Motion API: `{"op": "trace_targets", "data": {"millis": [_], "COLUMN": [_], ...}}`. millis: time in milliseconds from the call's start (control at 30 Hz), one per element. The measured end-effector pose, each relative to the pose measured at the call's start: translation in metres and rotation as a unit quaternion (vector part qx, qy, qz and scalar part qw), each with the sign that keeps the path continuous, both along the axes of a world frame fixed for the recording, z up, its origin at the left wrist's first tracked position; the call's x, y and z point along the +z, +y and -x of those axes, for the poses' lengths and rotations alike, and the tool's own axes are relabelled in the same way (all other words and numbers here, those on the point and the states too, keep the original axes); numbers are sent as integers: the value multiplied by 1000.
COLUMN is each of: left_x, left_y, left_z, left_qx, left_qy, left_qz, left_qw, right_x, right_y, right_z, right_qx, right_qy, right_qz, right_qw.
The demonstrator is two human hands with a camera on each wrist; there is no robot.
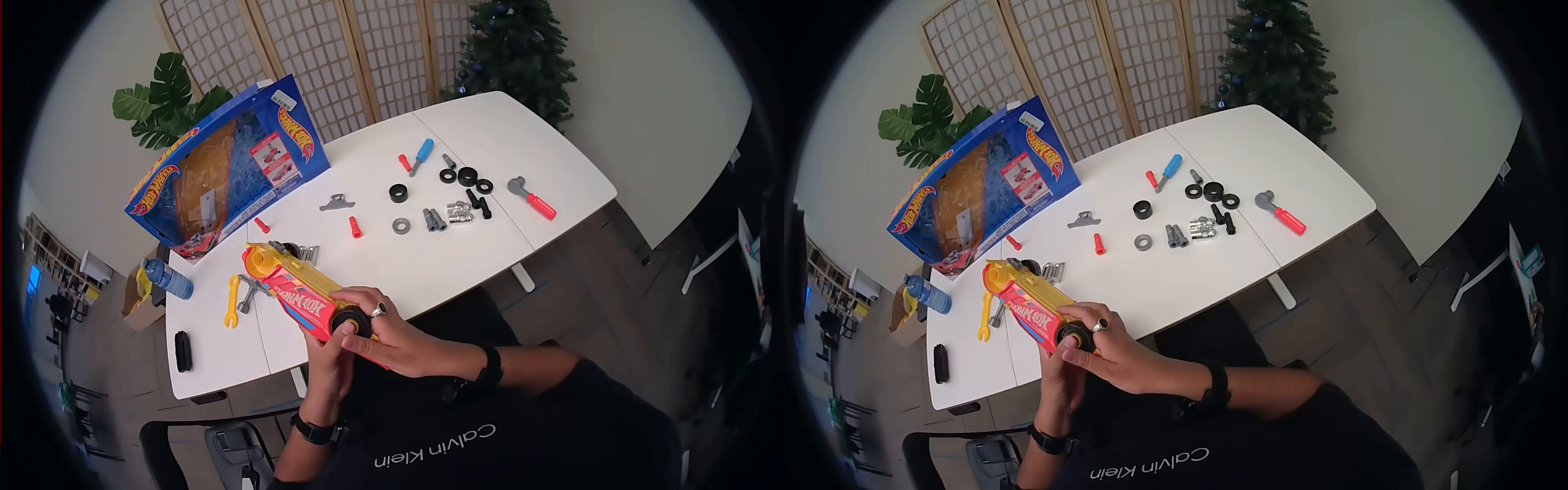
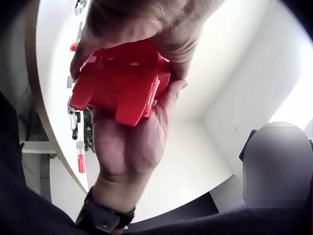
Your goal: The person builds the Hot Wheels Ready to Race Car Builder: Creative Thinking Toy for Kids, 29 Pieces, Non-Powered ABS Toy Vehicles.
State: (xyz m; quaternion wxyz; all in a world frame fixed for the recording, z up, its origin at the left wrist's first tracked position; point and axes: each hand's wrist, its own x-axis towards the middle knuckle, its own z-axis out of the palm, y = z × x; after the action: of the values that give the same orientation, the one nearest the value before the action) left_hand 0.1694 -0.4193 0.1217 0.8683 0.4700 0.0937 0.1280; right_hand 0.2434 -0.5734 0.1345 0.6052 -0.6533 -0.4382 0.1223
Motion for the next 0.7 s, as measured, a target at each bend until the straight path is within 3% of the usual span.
{"op": "trace_targets", "data": {"millis": [133, 200, 267, 300, 333, 400, 533, 600, 667, 700], "left_x": [4, 18, 18, 19, 21, 18, 10, 8, 3, -1], "left_y": [17, 21, 30, 36, 44, 49, 51, 55, 59, 62], "left_z": [12, 15, 23, 26, 27, 29, 27, 22, 24, 25], "left_qx": [-20, -38, -24, -41, -60, -60, -65, -50, -50, -31], "left_qy": [-18, -41, -57, -65, -74, -81, -74, -65, -56, -44], "left_qz": [-89, -79, -70, -44, -19, 28, 33, 16, 31, 51], "left_qw": [996, 995, 996, 996, 995, 995, 995, 996, 997, 997], "right_x": [5, 27, 31, 19, 15, 6, -6, 12, 20, 20], "right_y": [-16, -42, -73, -86, -102, -126, -138, -126, -112, -106], "right_z": [-26, -73, -135, -168, -201, -251, -297, -285, -270, -264], "right_qx": [61, -40, -214, -329, -376, -398, -359, -379, -369, -345], "right_qy": [-77, -173, -238, -221, -277, -269, -201, -204, -197, -218], "right_qz": [31, 133, 248, 306, 369, 476, 474, 525, 513, 469], "right_qw": [995, 975, 914, 866, 803, 737, 779, 734, 750, 783]}}
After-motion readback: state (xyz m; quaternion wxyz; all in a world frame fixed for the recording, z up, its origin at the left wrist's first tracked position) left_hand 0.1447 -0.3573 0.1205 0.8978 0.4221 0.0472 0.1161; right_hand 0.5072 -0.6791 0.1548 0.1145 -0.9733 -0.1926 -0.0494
